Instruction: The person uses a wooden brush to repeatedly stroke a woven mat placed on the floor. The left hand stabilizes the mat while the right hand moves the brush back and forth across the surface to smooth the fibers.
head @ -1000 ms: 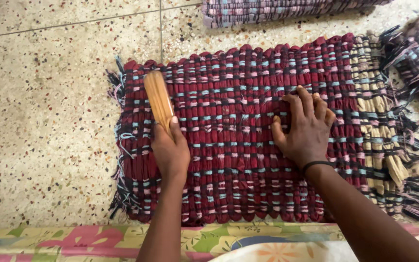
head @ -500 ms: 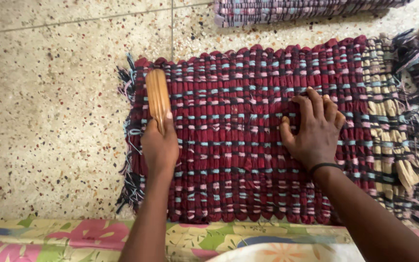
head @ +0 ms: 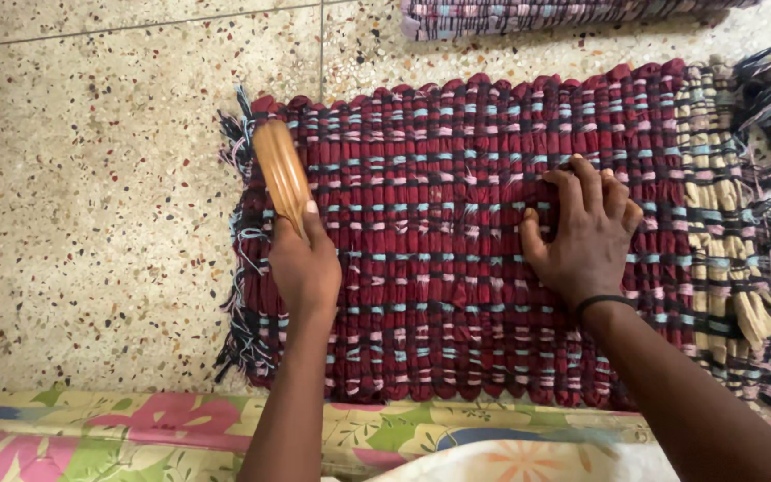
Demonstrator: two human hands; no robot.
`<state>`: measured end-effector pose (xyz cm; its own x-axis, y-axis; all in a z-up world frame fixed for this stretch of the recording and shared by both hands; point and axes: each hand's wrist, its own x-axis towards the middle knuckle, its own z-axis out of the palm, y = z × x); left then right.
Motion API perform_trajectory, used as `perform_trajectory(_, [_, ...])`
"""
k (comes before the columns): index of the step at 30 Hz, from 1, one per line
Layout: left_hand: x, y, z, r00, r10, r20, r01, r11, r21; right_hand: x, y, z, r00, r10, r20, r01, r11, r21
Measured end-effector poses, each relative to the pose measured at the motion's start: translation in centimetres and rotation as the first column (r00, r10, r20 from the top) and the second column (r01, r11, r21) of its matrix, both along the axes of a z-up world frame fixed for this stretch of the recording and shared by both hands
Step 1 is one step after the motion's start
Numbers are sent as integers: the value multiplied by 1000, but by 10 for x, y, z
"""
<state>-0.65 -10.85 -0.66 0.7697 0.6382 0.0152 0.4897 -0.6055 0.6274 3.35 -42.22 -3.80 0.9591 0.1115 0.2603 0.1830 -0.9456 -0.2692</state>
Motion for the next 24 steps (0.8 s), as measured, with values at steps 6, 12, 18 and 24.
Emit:
perform_trajectory(6, [0, -21, -6, 989, -58, -136, 37, 988, -148, -3, 3, 6, 1000, 0, 22, 0, 1000, 14])
perform_trajectory(12, [2, -46, -8, 994, -74, 85, 93, 963, -253, -2, 2, 4, 1000, 6, 0, -6, 999, 37])
perform_trajectory(18, [7, -47, 23, 995, -26, -100, -33, 839, -543, -2, 1, 4, 1000, 2, -1, -2, 1000, 28])
perform_trajectory(24, [-4, -41, 26, 993, -66, -98, 1, 832, -554, 1, 1, 3, 1000, 2, -22, -2, 1000, -13])
